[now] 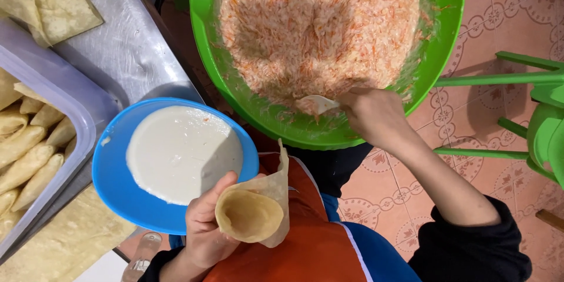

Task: Filling and folding thin pastry wrappers into triangular shapes to make samosas or similar snacks.

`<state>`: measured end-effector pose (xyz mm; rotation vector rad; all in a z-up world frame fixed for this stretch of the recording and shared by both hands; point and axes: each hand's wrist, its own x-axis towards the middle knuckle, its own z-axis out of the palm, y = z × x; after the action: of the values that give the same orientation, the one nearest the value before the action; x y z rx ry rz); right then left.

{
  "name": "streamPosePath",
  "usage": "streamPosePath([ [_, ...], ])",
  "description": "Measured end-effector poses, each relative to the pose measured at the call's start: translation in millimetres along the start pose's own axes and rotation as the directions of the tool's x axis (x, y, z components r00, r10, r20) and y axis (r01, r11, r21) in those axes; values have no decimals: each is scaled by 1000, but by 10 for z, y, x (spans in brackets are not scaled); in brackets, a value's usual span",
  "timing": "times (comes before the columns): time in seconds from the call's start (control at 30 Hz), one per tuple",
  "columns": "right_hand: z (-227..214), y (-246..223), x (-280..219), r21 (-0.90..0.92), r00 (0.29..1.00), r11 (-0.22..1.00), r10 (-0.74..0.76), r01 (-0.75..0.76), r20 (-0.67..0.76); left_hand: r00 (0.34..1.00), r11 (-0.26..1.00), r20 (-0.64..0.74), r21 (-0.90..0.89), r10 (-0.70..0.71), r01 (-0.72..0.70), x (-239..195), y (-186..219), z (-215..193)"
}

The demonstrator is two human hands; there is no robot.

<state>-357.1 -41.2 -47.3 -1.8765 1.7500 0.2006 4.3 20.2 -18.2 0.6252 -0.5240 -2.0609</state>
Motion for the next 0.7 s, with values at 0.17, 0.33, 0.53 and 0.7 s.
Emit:
streamPosePath([
  [0.17,351,-99,107,-250,999,968,-44,37,-23,1000,1000,2,2,-5,5,-2,5,-11],
  [0.33,6,-317,100,-1,978,996,91,-92,186,999,999,1,6,44,-44,-18,-16,-50],
  [0.53,-104,-181,-72,552,993,829,23,-86,119,996,997,-45,9,80,-79,-41,18,-42],
  [0.7,-636,-319,-470,725,978,660,177,-200,108,991,903,-87,425,104,-57,106,130,192],
])
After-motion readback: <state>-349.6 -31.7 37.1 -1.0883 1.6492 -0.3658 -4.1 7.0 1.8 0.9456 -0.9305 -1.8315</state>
